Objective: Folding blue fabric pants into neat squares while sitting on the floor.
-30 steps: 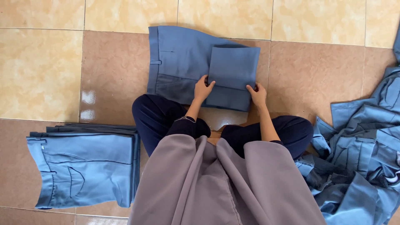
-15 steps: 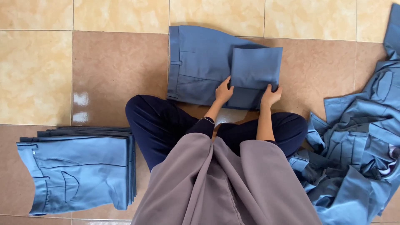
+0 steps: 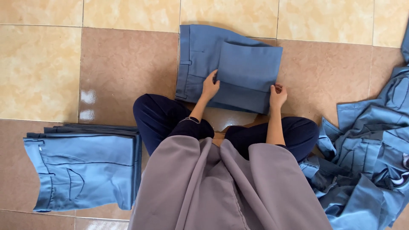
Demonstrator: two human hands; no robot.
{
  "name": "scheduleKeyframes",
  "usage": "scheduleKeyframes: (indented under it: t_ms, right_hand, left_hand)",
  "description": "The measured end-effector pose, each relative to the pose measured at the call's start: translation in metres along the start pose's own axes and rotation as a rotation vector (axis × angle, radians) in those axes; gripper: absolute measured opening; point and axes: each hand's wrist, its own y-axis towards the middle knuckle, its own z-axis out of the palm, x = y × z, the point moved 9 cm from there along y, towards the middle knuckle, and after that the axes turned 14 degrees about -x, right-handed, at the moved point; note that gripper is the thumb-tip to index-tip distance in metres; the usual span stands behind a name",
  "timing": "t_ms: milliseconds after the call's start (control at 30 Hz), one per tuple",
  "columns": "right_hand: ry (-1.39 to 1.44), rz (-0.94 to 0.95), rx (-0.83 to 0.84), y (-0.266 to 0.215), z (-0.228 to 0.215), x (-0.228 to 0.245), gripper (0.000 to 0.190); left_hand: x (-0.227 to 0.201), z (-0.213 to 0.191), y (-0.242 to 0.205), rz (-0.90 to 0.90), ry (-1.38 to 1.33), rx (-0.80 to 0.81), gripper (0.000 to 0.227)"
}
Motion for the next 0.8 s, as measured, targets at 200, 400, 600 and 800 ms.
scheduleKeyframes:
  t_ms: [200, 400, 600, 800]
  right_hand:
    - [-0.099, -0.126, 0.154, -0.021, 0.003, 0.037, 0.036]
    - [-0.179, -0.180, 0.283, -0.036, 0.019, 0.044, 0.046]
    - [-0.040, -0.055, 0.222, -0.024, 0.030, 0.008, 0.037]
    - [-0.069, 0.037, -0.092, -0.014, -0.006, 0.016, 0.032]
  left_hand:
    - [0.013, -0.039, 0.004, -0.030, 0.007, -0.067, 0.054]
    - [0.046, -0.059, 0.008, -0.068, 0.078, -0.094, 0.058]
    - [0.088, -0.040, 0.024, -0.045, 0.211, -0.139, 0.069]
    - [0.062, -0.001, 0.006, 0.021, 0.134, -0.126, 0.049]
